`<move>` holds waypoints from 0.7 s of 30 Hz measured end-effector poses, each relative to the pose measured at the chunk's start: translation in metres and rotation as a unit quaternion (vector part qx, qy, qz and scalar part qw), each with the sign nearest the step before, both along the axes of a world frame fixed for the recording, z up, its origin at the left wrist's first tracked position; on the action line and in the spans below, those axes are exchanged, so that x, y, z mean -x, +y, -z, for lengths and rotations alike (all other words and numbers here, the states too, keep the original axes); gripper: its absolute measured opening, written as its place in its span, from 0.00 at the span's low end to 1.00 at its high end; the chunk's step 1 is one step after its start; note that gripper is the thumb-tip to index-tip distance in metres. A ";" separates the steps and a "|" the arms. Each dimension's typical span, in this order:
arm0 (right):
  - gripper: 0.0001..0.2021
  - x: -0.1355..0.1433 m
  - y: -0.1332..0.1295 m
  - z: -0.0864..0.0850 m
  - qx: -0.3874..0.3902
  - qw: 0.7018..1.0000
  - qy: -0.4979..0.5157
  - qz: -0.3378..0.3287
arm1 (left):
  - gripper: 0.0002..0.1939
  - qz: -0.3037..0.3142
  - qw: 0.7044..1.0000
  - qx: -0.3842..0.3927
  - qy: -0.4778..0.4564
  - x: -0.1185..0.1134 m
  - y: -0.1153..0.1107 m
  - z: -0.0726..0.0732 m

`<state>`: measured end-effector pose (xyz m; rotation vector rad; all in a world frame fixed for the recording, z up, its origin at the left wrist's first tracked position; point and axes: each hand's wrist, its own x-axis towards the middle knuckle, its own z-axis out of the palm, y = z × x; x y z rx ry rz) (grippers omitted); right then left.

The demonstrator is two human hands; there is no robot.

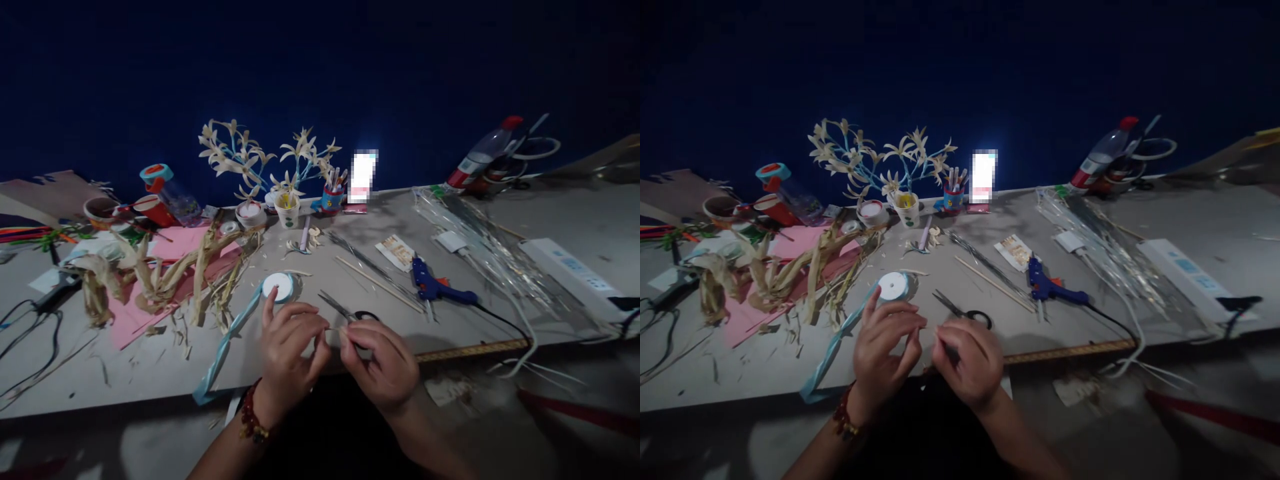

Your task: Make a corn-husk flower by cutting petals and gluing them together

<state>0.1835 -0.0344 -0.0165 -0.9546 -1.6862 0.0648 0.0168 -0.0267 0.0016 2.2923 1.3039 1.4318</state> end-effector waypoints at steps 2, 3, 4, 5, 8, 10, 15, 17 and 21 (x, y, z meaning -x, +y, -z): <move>0.10 -0.003 0.000 0.003 0.002 1.000 0.022 0.020 | 0.11 -0.037 0.999 -0.013 -0.010 0.007 0.001 0.007; 0.11 -0.005 0.000 0.004 0.002 0.999 0.034 0.027 | 0.11 -0.052 0.998 -0.007 -0.025 0.010 0.001 0.009; 0.12 -0.006 0.000 0.004 0.001 0.999 0.041 0.029 | 0.10 -0.054 0.997 0.012 -0.048 0.013 0.000 0.010; 0.12 -0.007 0.000 0.004 -0.002 0.999 0.037 0.024 | 0.09 -0.038 0.995 0.047 -0.079 0.014 0.000 0.011; 0.13 -0.008 0.002 -0.001 -0.021 0.999 -0.006 -0.025 | 0.12 0.093 0.949 0.232 -0.195 0.011 -0.003 0.008; 0.13 -0.008 0.003 -0.005 -0.037 0.998 -0.025 -0.054 | 0.18 0.165 0.875 0.356 -0.284 0.005 -0.003 0.007; 0.15 -0.010 0.006 -0.006 -0.055 0.993 -0.026 -0.105 | 0.16 0.230 0.690 0.519 -0.449 -0.005 -0.004 0.009; 0.16 -0.011 0.006 -0.001 -0.048 0.993 -0.016 -0.104 | 0.15 0.233 0.681 0.521 -0.459 -0.005 -0.005 0.010; 0.19 -0.011 0.005 0.011 0.056 0.992 0.071 -0.089 | 0.10 0.219 0.742 0.466 -0.429 0.001 -0.008 0.008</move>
